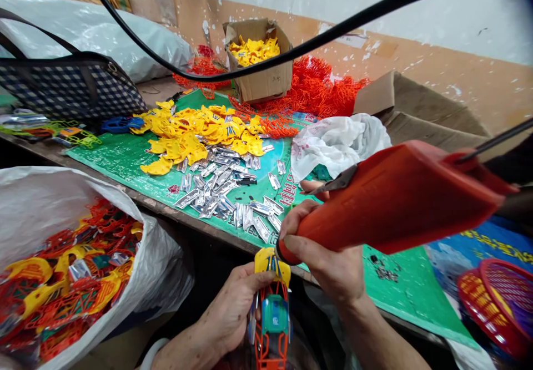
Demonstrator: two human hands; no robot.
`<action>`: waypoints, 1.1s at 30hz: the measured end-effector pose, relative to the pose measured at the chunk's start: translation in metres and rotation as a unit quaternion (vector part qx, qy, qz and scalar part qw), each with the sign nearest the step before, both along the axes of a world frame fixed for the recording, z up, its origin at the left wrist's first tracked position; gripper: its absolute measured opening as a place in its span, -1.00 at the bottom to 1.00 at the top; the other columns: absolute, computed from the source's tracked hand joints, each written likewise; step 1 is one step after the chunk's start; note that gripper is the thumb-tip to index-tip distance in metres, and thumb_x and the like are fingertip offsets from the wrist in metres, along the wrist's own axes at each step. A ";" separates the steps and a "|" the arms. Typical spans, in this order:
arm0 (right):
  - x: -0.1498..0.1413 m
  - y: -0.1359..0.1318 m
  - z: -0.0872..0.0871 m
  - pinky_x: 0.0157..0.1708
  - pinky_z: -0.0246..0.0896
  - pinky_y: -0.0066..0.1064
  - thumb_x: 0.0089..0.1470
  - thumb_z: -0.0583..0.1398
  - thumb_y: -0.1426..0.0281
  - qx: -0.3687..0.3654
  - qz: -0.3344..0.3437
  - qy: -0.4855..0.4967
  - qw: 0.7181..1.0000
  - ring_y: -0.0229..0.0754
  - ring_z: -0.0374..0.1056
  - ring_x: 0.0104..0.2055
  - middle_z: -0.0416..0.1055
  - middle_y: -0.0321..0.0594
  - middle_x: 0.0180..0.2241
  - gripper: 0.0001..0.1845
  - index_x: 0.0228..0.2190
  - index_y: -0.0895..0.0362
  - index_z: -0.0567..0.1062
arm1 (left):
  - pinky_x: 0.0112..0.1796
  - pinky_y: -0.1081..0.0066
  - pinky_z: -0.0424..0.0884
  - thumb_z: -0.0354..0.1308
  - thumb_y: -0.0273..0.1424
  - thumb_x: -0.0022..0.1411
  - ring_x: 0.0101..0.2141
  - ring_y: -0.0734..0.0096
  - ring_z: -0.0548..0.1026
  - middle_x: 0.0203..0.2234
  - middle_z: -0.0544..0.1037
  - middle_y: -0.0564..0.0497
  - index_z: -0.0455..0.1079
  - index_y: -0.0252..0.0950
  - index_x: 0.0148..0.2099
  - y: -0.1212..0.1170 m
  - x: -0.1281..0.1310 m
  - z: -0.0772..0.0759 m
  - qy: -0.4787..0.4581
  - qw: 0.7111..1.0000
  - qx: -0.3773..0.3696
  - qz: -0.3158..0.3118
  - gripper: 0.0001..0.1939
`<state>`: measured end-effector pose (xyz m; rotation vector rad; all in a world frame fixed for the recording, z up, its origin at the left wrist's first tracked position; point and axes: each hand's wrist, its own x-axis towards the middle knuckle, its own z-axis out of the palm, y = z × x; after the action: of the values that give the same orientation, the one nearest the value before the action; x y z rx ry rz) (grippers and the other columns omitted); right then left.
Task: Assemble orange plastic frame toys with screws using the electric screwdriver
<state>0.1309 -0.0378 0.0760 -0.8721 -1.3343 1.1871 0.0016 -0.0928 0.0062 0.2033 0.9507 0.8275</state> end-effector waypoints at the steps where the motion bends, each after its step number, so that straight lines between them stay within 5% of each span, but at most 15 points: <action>1: 0.000 0.000 -0.001 -0.42 0.25 -0.29 -0.10 0.30 0.52 -0.001 0.001 0.006 1.000 -0.24 0.31 -0.44 0.34 -0.36 -0.46 -0.82 -0.57 0.07 0.41 | -0.58 0.53 0.27 0.43 -0.34 -0.12 -0.63 0.54 0.36 -0.59 0.49 0.00 0.50 -0.45 -0.33 0.000 0.000 -0.001 0.000 1.000 0.000 -0.001 -0.68; 8: -0.001 0.003 -0.003 -0.38 0.29 -0.27 -0.11 0.28 0.48 -0.004 -0.009 -0.013 1.000 -0.22 0.32 -0.42 0.33 -0.33 -0.47 -0.83 -0.60 0.07 0.39 | -0.62 0.53 0.24 0.39 -0.31 -0.08 -0.69 0.58 0.30 -0.61 0.48 0.01 0.47 -0.42 -0.36 -0.001 -0.001 -0.004 0.027 1.000 -0.001 -0.014 -0.71; 17: -0.012 0.007 0.006 -0.55 0.24 -0.34 -0.24 0.27 0.48 -0.029 -0.033 0.005 0.999 -0.25 0.28 -0.53 0.35 -0.35 -0.56 -0.87 -0.53 0.08 0.42 | -0.61 0.54 0.25 0.42 -0.33 -0.09 -0.67 0.58 0.32 -0.61 0.48 0.02 0.51 -0.44 -0.32 0.000 -0.002 -0.005 0.005 1.000 0.007 -0.009 -0.69; 26: -0.008 0.005 -0.007 -0.42 0.29 -0.27 -0.17 0.29 0.46 -0.016 -0.024 0.004 1.000 -0.23 0.31 -0.46 0.36 -0.32 -0.51 -0.90 -0.54 0.09 0.45 | -0.62 0.53 0.25 0.41 -0.30 -0.04 -0.70 0.60 0.28 -0.65 0.44 0.06 0.50 -0.42 -0.34 -0.002 -0.003 -0.015 0.013 1.000 0.017 -0.018 -0.71; 29: -0.001 0.006 0.002 -0.37 0.32 -0.25 -0.16 0.30 0.49 -0.010 -0.030 0.059 0.998 -0.23 0.33 -0.47 0.36 -0.38 -0.51 -0.72 -0.32 0.03 0.47 | -0.62 0.55 0.26 0.40 -0.30 -0.01 -0.69 0.61 0.28 -0.62 0.45 0.04 0.51 -0.43 -0.29 0.003 -0.006 -0.013 0.018 0.999 0.041 -0.028 -0.69; 33: 0.016 0.016 0.017 -0.40 0.31 -0.27 -0.18 0.29 0.51 0.032 -0.119 0.123 0.985 -0.24 0.32 -0.50 0.40 -0.43 -0.51 -0.37 -0.01 -0.04 0.36 | -0.52 0.53 0.36 0.38 -0.29 0.03 -0.58 0.54 0.39 -0.53 0.51 -0.04 0.52 -0.45 -0.25 0.012 -0.007 -0.009 0.018 0.997 0.056 -0.041 -0.67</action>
<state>0.1465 -0.0219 0.0930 -0.7869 -1.0309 1.0235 -0.0051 -0.0810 -0.0024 0.3528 0.9241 0.8051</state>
